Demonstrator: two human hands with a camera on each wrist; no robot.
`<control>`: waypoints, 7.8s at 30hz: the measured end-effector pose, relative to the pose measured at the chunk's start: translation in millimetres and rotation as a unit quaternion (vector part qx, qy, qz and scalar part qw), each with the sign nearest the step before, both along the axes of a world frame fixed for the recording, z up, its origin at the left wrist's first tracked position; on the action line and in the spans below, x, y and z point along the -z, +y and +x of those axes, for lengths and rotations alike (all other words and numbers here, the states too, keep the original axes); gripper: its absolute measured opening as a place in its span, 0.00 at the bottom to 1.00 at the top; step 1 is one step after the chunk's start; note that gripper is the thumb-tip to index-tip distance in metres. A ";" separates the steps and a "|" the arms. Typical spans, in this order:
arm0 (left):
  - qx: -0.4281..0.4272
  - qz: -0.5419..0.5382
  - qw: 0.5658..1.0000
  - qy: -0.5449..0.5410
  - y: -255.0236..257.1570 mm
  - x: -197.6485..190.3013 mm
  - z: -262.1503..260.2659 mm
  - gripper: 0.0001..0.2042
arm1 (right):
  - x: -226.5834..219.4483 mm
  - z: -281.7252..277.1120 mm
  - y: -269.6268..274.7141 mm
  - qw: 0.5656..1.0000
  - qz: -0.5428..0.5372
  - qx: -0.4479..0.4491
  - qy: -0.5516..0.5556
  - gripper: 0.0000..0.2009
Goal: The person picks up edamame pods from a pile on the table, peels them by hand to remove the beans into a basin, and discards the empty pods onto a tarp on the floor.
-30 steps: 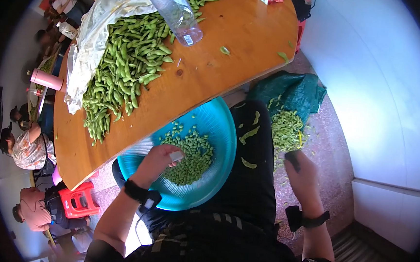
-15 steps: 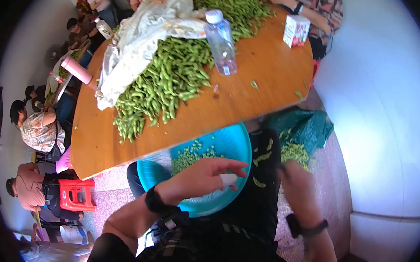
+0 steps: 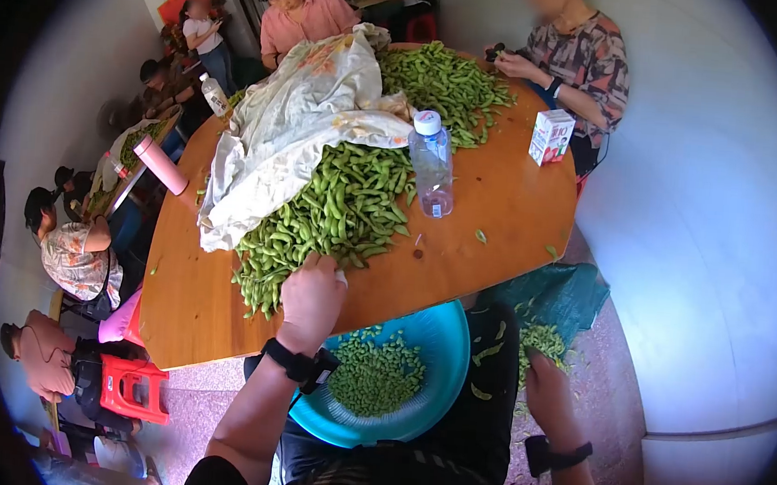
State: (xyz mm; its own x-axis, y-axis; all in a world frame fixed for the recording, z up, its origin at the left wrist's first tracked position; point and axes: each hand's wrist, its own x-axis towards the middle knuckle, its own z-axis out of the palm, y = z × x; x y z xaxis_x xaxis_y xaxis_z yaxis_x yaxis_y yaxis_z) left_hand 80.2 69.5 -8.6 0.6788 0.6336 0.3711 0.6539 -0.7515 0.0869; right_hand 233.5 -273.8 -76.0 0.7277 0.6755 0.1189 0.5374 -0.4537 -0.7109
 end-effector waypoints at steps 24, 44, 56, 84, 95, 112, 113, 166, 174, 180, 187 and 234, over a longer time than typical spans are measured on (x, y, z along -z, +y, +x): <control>0.131 -0.672 0.621 -0.382 -58.5 8.2 -64.4 0.08 | -88.8 -74.6 162.1 0.873 0.098 -0.244 0.410 0.10; 0.234 -0.084 0.954 -0.169 -83.4 -2.0 -70.2 0.22 | -71.5 -95.1 157.3 0.914 0.142 -0.168 0.340 0.06; 0.258 -0.390 0.834 -0.294 -71.7 14.2 -79.9 0.14 | -74.6 -99.9 147.8 0.854 0.160 -0.172 0.465 0.07; 0.091 -0.106 0.982 -0.128 -8.1 4.7 -2.0 0.05 | -34.2 -14.4 28.6 0.995 -0.022 0.076 -0.057 0.04; 0.132 -0.041 0.990 -0.042 -19.4 1.4 -24.6 0.04 | -74.8 -57.9 131.2 0.969 0.141 -0.187 0.076 0.06; 0.215 -0.405 0.846 -0.271 -81.8 18.5 -69.1 0.18 | -70.4 -85.5 141.8 0.889 0.123 -0.207 0.389 0.09; 0.216 -0.406 0.846 -0.271 -84.7 17.5 -69.4 0.18 | -69.5 -86.1 141.0 0.890 0.120 -0.202 0.390 0.09; 0.122 -0.760 0.583 -0.261 -84.6 68.5 -91.0 0.15 | -24.5 -99.1 144.2 0.922 0.141 -0.224 0.283 0.06; 0.129 -0.705 0.658 -0.231 -79.5 80.9 -93.4 0.11 | -33.0 -90.6 135.1 0.886 0.118 -0.153 0.421 0.08; 0.144 -0.330 0.915 -0.182 -58.2 3.2 -80.1 0.04 | -8.0 -6.9 60.1 0.997 0.066 0.011 -0.023 0.11; 0.058 -0.078 0.984 -0.147 2.1 -0.9 -30.8 0.05 | -10.1 -9.4 38.2 0.995 0.041 0.034 0.085 0.08; 0.162 -0.320 0.887 -0.291 -100.7 20.0 -72.3 0.16 | -45.5 -102.6 144.0 0.920 0.193 -0.223 0.257 0.05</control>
